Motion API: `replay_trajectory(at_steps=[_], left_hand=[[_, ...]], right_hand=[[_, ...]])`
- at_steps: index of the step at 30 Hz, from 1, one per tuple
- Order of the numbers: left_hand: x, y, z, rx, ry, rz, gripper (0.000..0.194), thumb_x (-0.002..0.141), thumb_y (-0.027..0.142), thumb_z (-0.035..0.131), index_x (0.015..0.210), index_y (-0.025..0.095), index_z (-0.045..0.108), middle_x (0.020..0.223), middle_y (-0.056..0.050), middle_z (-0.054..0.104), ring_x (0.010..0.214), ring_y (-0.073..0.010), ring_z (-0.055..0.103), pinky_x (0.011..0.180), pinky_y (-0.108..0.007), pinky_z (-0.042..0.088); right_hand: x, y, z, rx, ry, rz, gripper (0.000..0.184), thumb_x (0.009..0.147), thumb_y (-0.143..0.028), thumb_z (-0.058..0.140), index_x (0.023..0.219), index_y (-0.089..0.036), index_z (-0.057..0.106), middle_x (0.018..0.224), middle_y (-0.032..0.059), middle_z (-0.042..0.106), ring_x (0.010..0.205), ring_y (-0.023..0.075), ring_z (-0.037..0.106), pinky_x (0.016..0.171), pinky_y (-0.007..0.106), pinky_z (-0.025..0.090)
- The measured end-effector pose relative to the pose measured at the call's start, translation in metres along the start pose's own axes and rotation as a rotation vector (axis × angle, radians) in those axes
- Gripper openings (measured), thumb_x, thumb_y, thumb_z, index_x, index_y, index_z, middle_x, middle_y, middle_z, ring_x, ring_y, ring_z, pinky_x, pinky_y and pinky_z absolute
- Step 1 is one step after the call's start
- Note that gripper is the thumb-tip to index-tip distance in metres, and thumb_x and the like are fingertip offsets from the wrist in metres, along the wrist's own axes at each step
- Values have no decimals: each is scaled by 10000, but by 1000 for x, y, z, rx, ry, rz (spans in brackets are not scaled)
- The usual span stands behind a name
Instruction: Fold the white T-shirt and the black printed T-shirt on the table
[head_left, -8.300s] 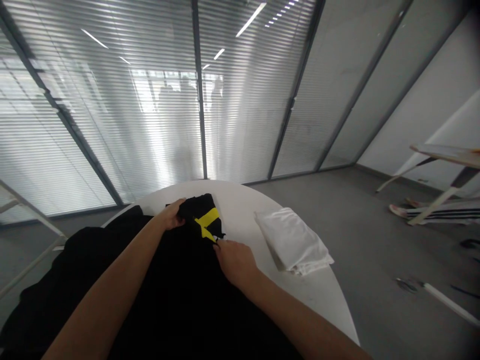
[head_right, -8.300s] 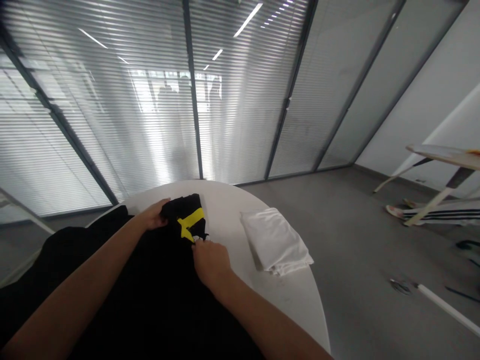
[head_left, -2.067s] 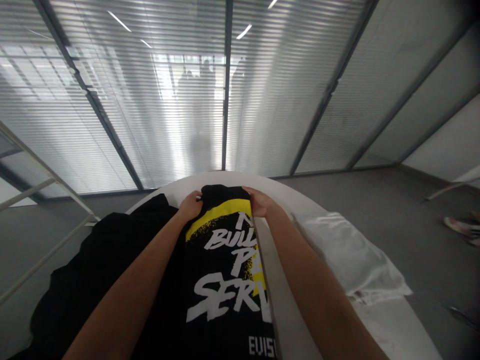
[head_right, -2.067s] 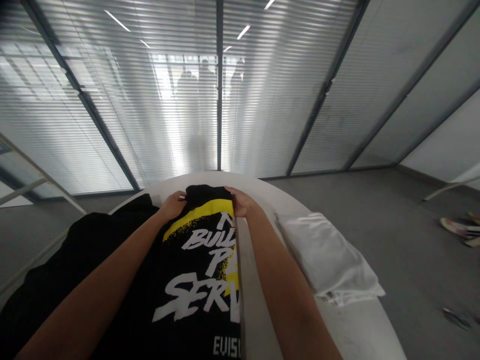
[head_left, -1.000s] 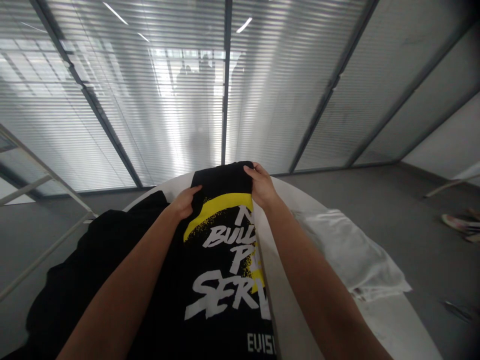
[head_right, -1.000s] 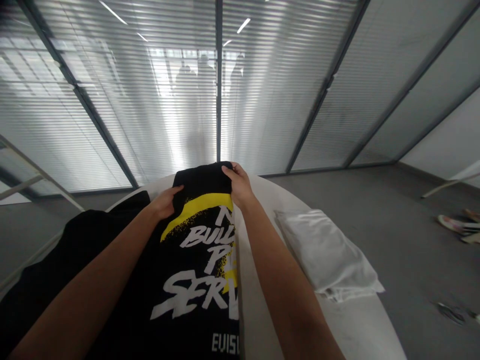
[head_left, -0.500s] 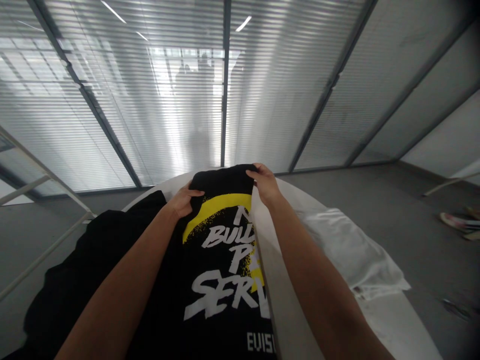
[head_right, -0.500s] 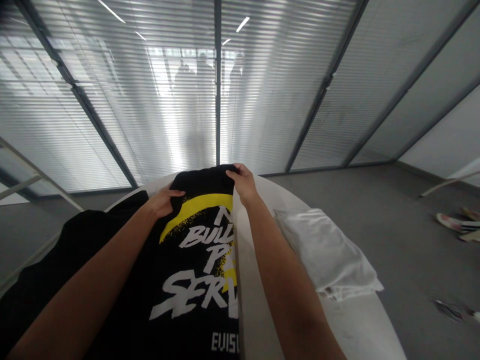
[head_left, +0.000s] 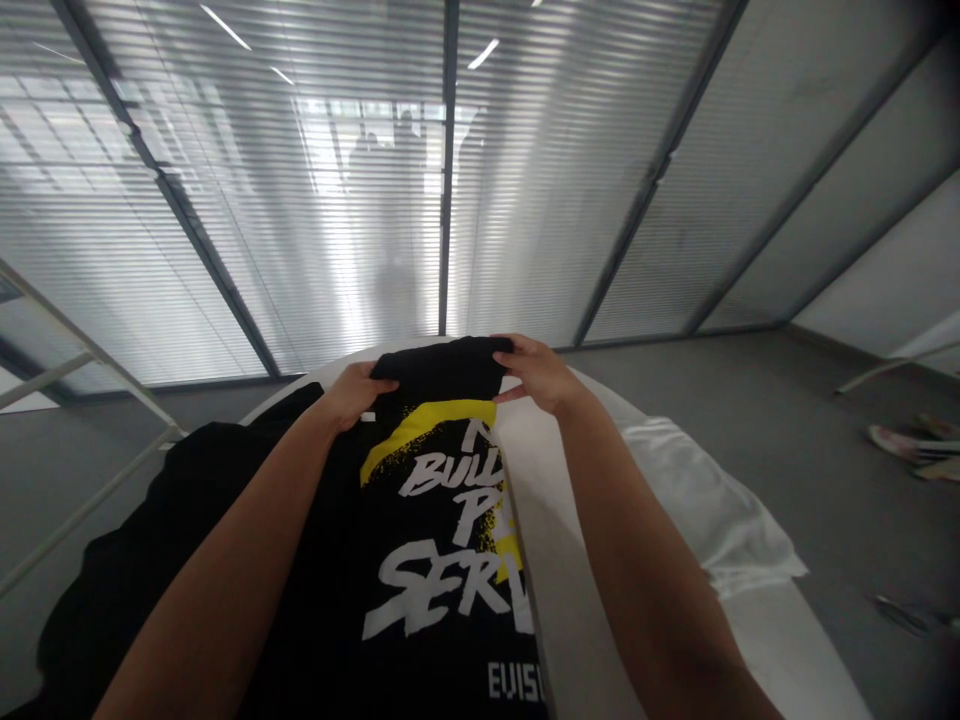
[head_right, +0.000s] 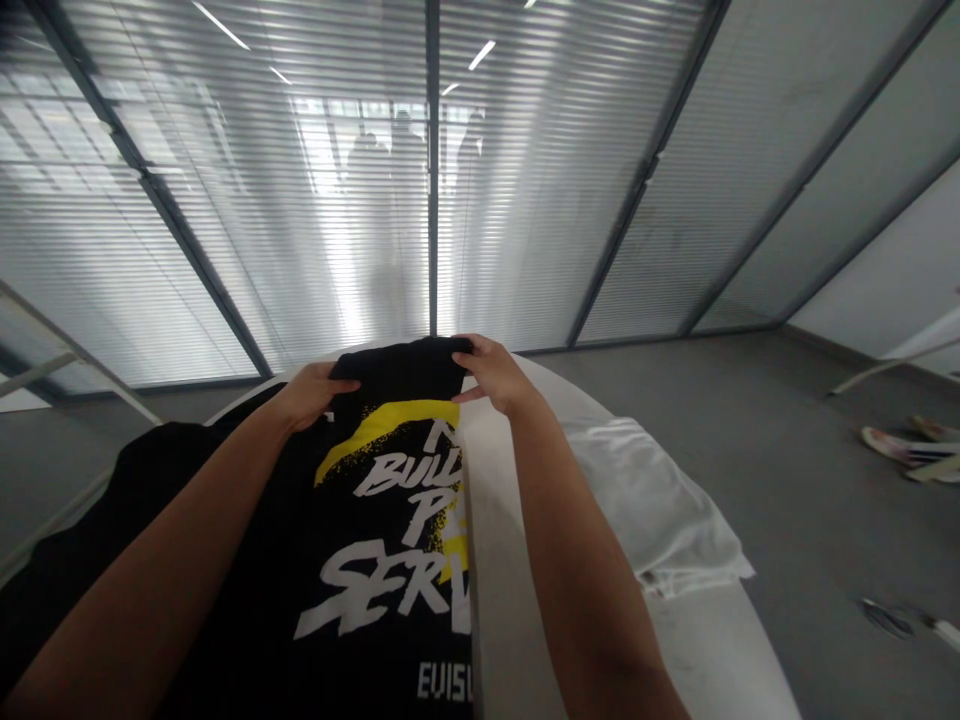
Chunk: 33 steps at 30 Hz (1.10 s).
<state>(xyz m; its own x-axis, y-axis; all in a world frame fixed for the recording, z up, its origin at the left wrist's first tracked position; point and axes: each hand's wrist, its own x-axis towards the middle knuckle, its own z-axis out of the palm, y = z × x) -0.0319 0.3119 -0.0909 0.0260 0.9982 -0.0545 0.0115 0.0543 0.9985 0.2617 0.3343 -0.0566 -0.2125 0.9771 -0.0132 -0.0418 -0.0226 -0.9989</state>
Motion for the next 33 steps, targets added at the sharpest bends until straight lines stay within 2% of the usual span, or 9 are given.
replay_trajectory(at_steps=[4, 8, 13, 17, 20, 24, 27, 30, 33], left_hand=[[-1, 7, -2, 178, 47, 108, 123, 677, 178, 781, 789, 138, 751, 745, -44, 730, 659, -179, 653, 627, -255, 505], [-4, 15, -2, 241, 24, 170, 141, 713, 179, 760, 851, 151, 748, 758, -22, 729, 670, -170, 636, 620, -240, 491], [-10, 17, -2, 22, -38, 11, 320, 640, 158, 820, 949, 161, 739, 803, -45, 741, 720, -222, 682, 620, -284, 536], [-16, 25, -8, 232, -87, -77, 220, 616, 185, 843, 812, 138, 754, 675, -61, 712, 557, -205, 642, 406, -230, 451], [-21, 33, -9, 323, -121, -83, 204, 642, 201, 829, 817, 120, 763, 712, -84, 718, 473, -174, 597, 316, -208, 395], [-23, 30, -5, 128, -108, -95, 319, 706, 236, 797, 1009, 154, 745, 950, -120, 730, 756, -273, 691, 396, -240, 529], [-20, 18, -3, -84, -79, -63, 364, 748, 249, 777, 1098, 193, 696, 1107, -121, 685, 975, -305, 660, 533, -318, 621], [-14, 7, -5, -211, -112, -59, 404, 753, 245, 782, 1136, 209, 661, 1196, -122, 640, 1048, -314, 635, 645, -409, 648], [-11, 2, -8, -202, -164, -64, 431, 767, 287, 775, 1170, 216, 640, 1241, -132, 616, 1061, -324, 634, 682, -435, 647]], right_hand=[[1, 5, -4, 135, -74, 5, 374, 680, -302, 795, 1022, -255, 651, 1047, 55, 671, 869, 242, 635, 652, 501, 615], [-1, 4, -6, 234, -179, -33, 423, 700, -310, 800, 1092, -289, 641, 1079, 37, 681, 960, 234, 631, 768, 512, 587], [-2, 3, -5, 259, -177, -35, 422, 702, -276, 794, 1099, -283, 651, 1076, 39, 683, 977, 232, 626, 800, 497, 579], [-5, 2, -5, 238, -230, -46, 437, 695, -271, 798, 1109, -270, 661, 1136, 53, 680, 1006, 245, 634, 811, 478, 586], [-8, 1, -6, 195, -293, -71, 440, 698, -288, 801, 1119, -273, 672, 1178, 51, 668, 1018, 244, 633, 806, 463, 595], [-11, 1, -7, 182, -358, -86, 481, 714, -309, 801, 1173, -292, 659, 1188, 44, 662, 1015, 242, 630, 786, 481, 606], [-12, 3, -8, 210, -365, -74, 506, 726, -318, 796, 1206, -315, 636, 1191, 32, 664, 1030, 242, 632, 778, 499, 611], [-8, 8, -10, 230, -338, -66, 513, 736, -326, 790, 1221, -329, 624, 1199, 20, 664, 1022, 233, 640, 766, 500, 619], [-4, 12, -11, 186, -264, -74, 522, 738, -353, 786, 1233, -335, 623, 1192, 20, 667, 1001, 240, 650, 705, 468, 637]])
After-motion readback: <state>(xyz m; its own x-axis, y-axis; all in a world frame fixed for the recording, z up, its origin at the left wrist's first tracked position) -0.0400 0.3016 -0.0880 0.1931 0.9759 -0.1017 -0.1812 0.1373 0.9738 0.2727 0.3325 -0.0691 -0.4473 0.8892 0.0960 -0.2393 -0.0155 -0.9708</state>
